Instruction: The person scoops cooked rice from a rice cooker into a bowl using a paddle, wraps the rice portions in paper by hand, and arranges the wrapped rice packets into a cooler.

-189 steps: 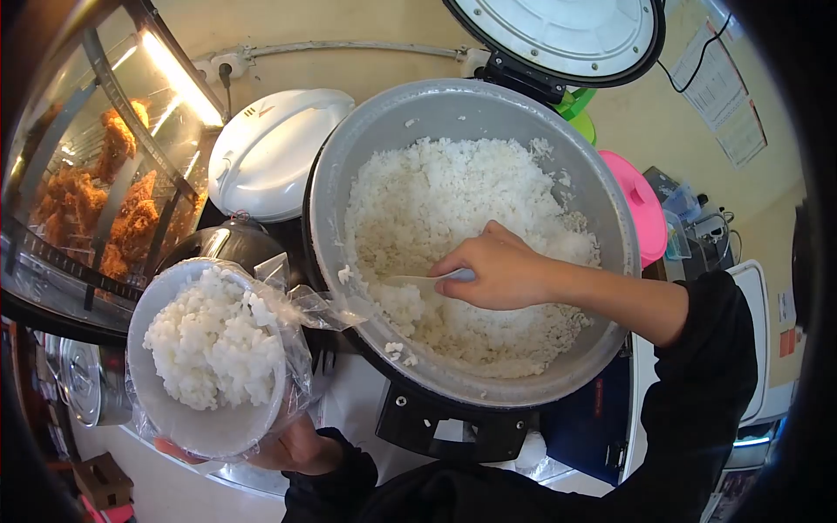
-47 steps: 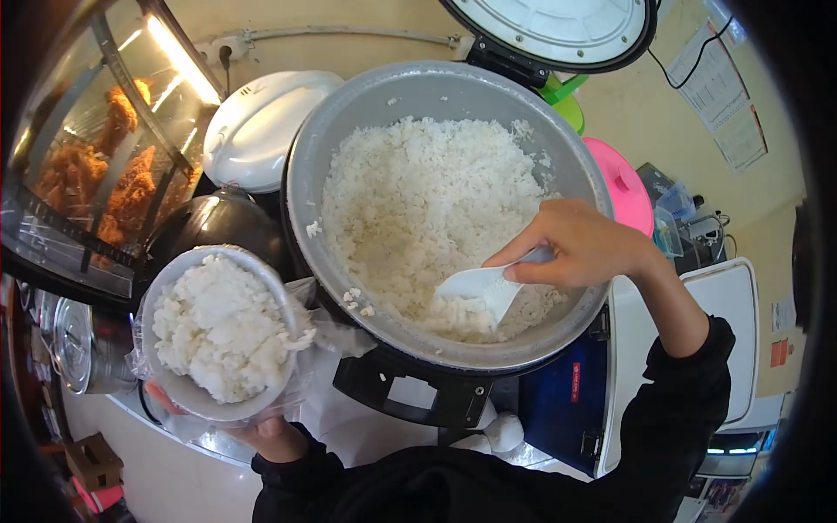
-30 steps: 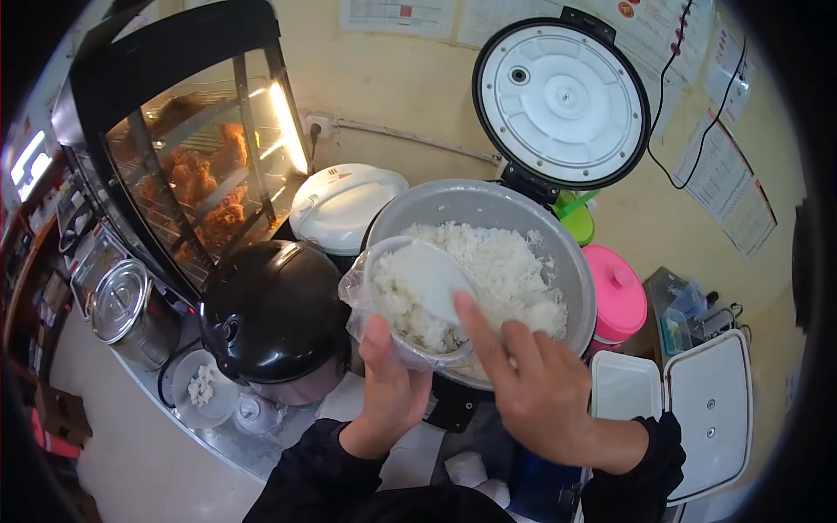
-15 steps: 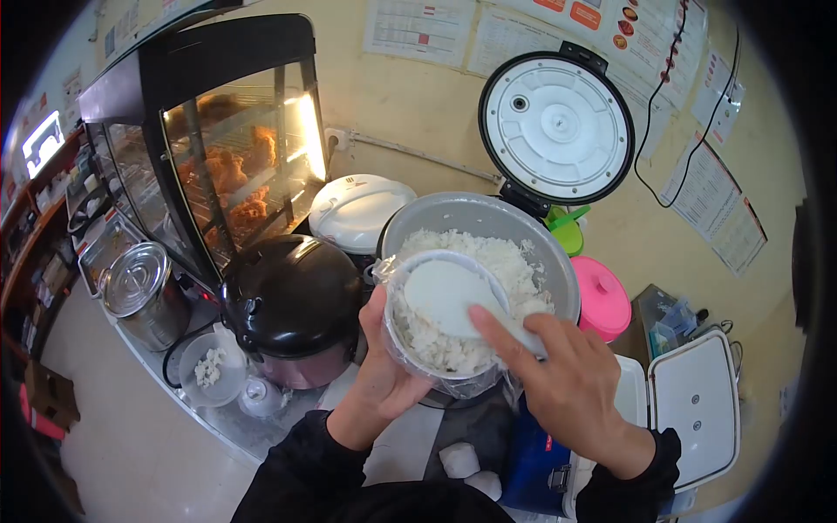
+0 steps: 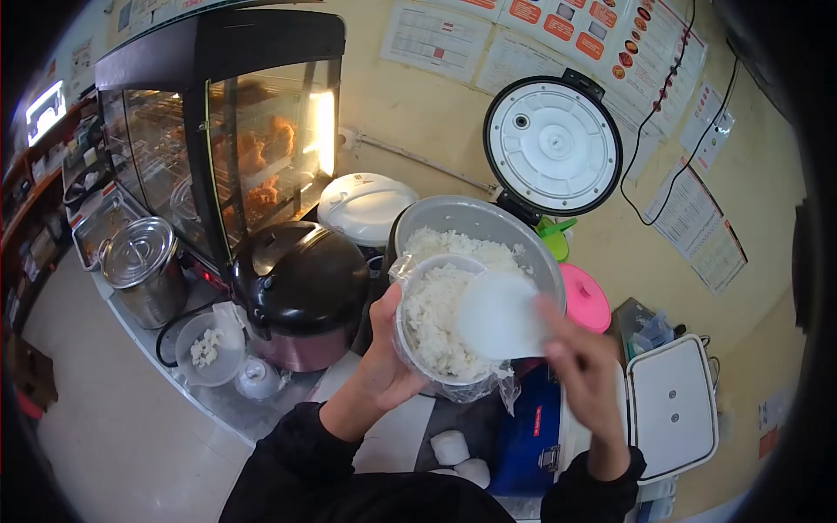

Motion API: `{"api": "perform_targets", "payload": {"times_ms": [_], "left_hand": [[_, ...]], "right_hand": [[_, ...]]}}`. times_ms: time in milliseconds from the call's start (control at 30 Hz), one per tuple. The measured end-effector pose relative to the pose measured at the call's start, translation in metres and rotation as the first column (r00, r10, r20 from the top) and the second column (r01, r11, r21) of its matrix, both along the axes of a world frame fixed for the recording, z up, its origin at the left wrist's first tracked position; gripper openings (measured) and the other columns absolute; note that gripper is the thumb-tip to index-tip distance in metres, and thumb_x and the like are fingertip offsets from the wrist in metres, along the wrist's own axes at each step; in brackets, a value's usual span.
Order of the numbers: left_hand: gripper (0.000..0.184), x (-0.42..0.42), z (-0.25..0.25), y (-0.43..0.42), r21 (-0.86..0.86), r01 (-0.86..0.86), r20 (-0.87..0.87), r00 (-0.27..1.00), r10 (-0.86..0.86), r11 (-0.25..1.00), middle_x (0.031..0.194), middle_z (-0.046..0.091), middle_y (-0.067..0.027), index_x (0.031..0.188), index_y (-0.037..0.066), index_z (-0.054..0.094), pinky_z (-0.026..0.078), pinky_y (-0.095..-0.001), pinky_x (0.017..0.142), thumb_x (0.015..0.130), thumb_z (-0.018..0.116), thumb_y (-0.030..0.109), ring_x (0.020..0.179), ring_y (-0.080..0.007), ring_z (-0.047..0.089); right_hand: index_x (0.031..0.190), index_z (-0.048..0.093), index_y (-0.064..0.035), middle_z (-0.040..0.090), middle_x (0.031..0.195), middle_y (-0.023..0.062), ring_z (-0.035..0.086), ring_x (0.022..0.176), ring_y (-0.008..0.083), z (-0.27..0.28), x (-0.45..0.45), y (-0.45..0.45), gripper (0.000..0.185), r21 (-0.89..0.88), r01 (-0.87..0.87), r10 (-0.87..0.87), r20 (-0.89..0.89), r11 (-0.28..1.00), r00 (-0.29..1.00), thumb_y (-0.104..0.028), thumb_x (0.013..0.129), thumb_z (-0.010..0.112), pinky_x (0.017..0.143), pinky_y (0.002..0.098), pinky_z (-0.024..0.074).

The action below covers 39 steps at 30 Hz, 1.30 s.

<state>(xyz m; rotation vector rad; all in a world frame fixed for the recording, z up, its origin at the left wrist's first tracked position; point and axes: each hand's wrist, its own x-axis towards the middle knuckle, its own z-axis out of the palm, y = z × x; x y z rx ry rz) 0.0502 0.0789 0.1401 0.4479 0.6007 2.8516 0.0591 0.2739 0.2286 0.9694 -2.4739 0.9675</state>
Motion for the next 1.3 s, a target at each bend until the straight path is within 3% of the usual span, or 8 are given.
{"api": "perform_targets", "payload": {"times_ms": [333, 533, 733, 833, 867, 1033, 1133, 1300], "left_hand": [[0.074, 0.023, -0.019, -0.043, -0.3, -0.053, -0.241, 0.97, -0.022, 0.952, 0.134, 0.043, -0.0111, 0.136, 0.008, 0.031, 0.042, -0.0382, 0.099, 0.084, 0.055, 0.055, 0.121, -0.0203, 0.045], [0.074, 0.039, -0.029, -0.04, 0.012, -0.019, -0.008, 1.0, 0.019, 1.0, 0.135, 0.043, -0.0104, 0.137, 0.008, 0.032, 0.038, -0.0391, 0.103, 0.087, 0.042, 0.062, 0.124, -0.0225, 0.043], [0.079, 0.053, -0.043, -0.071, -0.111, -0.053, 0.009, 0.998, 0.054, 0.992, 0.137, 0.04, -0.0111, 0.138, 0.009, 0.031, 0.037, -0.0423, 0.103, 0.085, 0.037, 0.067, 0.124, -0.0257, 0.043], [0.079, 0.063, -0.051, -0.08, -0.065, -0.018, -0.012, 1.0, 0.017, 0.998, 0.138, 0.039, -0.0106, 0.139, 0.01, 0.029, 0.037, -0.0432, 0.103, 0.085, 0.039, 0.067, 0.126, -0.0256, 0.042], [0.082, 0.066, -0.052, -0.082, -0.077, -0.014, -0.008, 1.0, 0.014, 0.997, 0.139, 0.038, -0.0114, 0.14, 0.01, 0.029, 0.037, -0.0445, 0.103, 0.084, 0.038, 0.069, 0.126, -0.0274, 0.042], [0.084, 0.071, -0.061, -0.086, -0.032, -0.043, 0.064, 0.997, 0.045, 0.999, 0.14, 0.038, -0.0113, 0.14, 0.011, 0.03, 0.037, -0.0459, 0.103, 0.082, 0.037, 0.072, 0.126, -0.0298, 0.042], [0.081, 0.075, -0.068, -0.088, 0.012, -0.073, 0.056, 0.996, 0.072, 0.997, 0.138, 0.04, -0.0108, 0.139, 0.011, 0.031, 0.037, -0.0453, 0.103, 0.083, 0.037, 0.069, 0.125, -0.0294, 0.043], [0.078, 0.089, -0.093, -0.077, -0.298, -0.169, 0.11, 0.971, 0.21, 0.939, 0.138, 0.04, -0.0094, 0.136, 0.008, 0.035, 0.026, -0.0423, 0.107, 0.084, 0.043, 0.066, 0.13, -0.0265, 0.033]], "right_hand": [[0.12, 0.061, -0.0174, 0.059, 0.064, 0.0073, 0.05, 0.052, 0.0152, -0.036, 0.03, -0.044, 0.033, 0.209, -0.01, -0.006, 0.076, 0.978, 0.997, -0.017, 0.087, 0.06, 0.054, 0.0282, 0.0424], [0.119, 0.06, -0.0047, 0.066, 0.107, 0.0088, 0.057, 0.094, 0.01, -0.009, 0.034, -0.049, 0.03, -0.105, -0.026, 0.081, 0.563, 0.994, 0.822, -0.019, 0.094, 0.051, 0.085, 0.026, 0.0431], [0.119, 0.06, -0.0056, 0.064, 0.113, 0.008, 0.051, 0.074, 0.005, -0.042, 0.036, -0.077, 0.033, -0.101, -0.092, 0.126, 0.424, 0.991, 0.897, -0.025, 0.094, 0.049, 0.069, 0.0214, 0.0437], [0.123, 0.057, -0.0072, 0.057, 0.071, -0.003, 0.038, 0.061, 0.0033, -0.031, 0.011, -0.069, 0.036, -0.109, 0.144, -0.078, 0.463, 0.984, 0.883, -0.025, 0.095, 0.043, 0.054, 0.0192, 0.035], [0.124, 0.057, -0.0096, 0.039, 0.064, -0.003, 0.038, 0.062, 0.0072, -0.028, -0.001, -0.073, 0.036, -0.177, 0.233, -0.143, 0.413, 0.956, 0.899, -0.027, 0.095, 0.044, 0.057, 0.0217, 0.0345], [0.124, 0.055, -0.0067, 0.056, 0.119, 0.0089, 0.045, 0.115, 0.0163, -0.044, -0.067, -0.076, 0.038, 0.143, 0.435, -0.32, -0.486, 0.889, 0.813, -0.029, 0.097, 0.04, 0.1, 0.0307, 0.0315], [0.121, 0.056, -0.0035, 0.059, 0.116, 0.0125, 0.055, 0.108, 0.023, -0.083, -0.028, -0.11, 0.036, -0.27, 0.095, -0.088, 0.037, 0.958, 0.995, -0.026, 0.097, 0.042, 0.095, 0.0327, 0.0381], [0.137, 0.037, -0.0075, 0.043, 0.137, 0.0118, 0.043, 0.125, 0.0252, -0.222, 0.044, -0.137, 0.052, -0.749, 0.473, 0.57, 0.661, 0.464, 0.488, -0.035, 0.094, 0.043, 0.105, 0.0406, 0.0334]]}}
